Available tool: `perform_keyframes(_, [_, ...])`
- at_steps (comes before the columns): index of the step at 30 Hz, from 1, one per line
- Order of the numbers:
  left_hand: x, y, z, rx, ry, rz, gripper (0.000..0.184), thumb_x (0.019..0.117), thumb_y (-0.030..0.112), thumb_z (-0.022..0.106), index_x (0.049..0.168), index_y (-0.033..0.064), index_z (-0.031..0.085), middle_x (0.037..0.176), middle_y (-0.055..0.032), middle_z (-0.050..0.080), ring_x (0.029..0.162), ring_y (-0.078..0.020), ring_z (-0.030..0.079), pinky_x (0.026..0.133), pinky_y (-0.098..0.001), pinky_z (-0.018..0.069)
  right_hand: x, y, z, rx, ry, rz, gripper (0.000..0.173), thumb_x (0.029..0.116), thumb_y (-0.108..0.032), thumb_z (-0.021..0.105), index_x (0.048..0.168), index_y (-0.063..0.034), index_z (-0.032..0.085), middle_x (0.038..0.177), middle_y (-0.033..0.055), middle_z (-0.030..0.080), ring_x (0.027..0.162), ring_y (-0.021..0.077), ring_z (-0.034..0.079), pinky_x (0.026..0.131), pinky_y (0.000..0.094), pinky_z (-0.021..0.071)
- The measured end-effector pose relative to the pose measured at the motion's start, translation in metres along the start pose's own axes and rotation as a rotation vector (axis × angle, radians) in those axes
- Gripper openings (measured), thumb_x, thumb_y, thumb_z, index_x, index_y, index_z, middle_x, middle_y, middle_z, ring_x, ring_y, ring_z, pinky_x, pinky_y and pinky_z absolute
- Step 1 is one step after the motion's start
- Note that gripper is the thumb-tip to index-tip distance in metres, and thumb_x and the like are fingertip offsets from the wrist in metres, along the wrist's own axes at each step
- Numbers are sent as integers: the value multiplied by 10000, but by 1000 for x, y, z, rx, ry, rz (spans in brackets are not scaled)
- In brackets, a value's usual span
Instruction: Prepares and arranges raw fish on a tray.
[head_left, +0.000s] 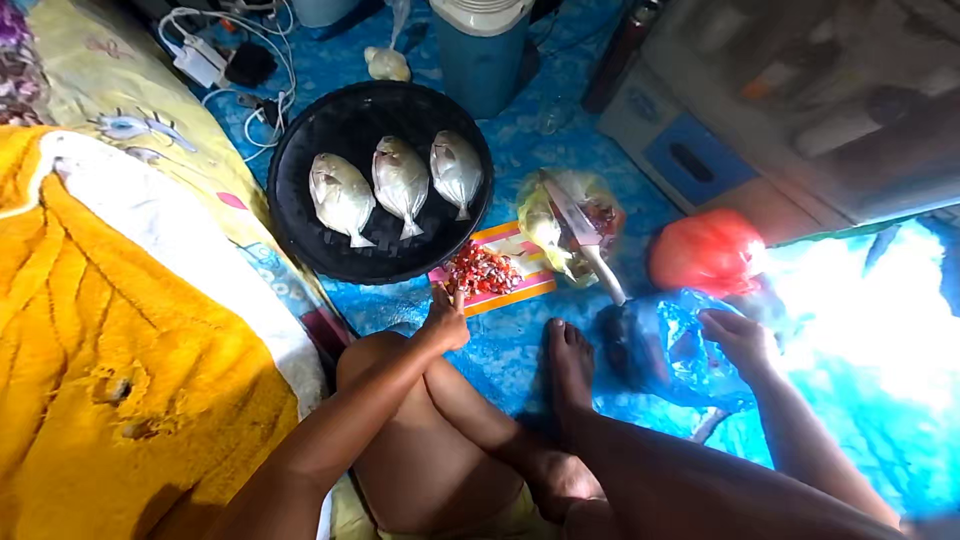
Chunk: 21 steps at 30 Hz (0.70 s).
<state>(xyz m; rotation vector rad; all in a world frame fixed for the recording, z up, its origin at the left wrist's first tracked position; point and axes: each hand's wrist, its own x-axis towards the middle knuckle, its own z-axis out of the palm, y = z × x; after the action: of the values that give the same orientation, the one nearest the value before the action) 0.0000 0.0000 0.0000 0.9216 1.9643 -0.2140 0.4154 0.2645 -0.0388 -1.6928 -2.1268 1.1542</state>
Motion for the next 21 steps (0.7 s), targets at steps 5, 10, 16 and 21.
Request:
perform_keyframes(5, [-6, 5, 10, -2, -63, -3, 922, 926, 80, 632, 1626, -6, 37, 1659, -340, -96, 1561, -475, 48, 1240, -479, 241, -11, -26, -2, -144, -44, 21, 316, 1073, -173, 562, 1244, 70, 668, 1083, 239, 722, 923, 267, 702, 899, 456, 544])
perform_keyframes(10, [-23, 21, 9, 1, -88, -8, 927, 935, 83, 614, 1631, 3, 6, 1643, -363, 89, 1504, -483, 264, 1181, -516, 341, -12, -39, 2, -80, -1, 99, 271, 1039, -145, 610, 1200, 51, 703, 1055, 178, 748, 911, 179, 717, 895, 354, 557])
perform_keyframes(16, [-37, 42, 27, -30, -178, -58, 940, 957, 135, 616, 1628, 14, -31, 1648, -366, 10, 1508, -495, 243, 1168, -516, 360, -14, -33, 0, -97, -11, 62, 298, 1063, -158, 568, 1221, 69, 681, 1076, 235, 723, 936, 259, 704, 925, 453, 541])
perform_keyframes(21, [-45, 41, 38, -59, -203, -10, 906, 936, 96, 628, 1624, 10, 46, 1648, -369, 27, 1517, -504, 218, 1177, -556, 337, -14, -20, 3, 288, 42, -68, 280, 1039, -123, 573, 1121, 123, 675, 915, 103, 743, 740, 43, 683, 720, 220, 579])
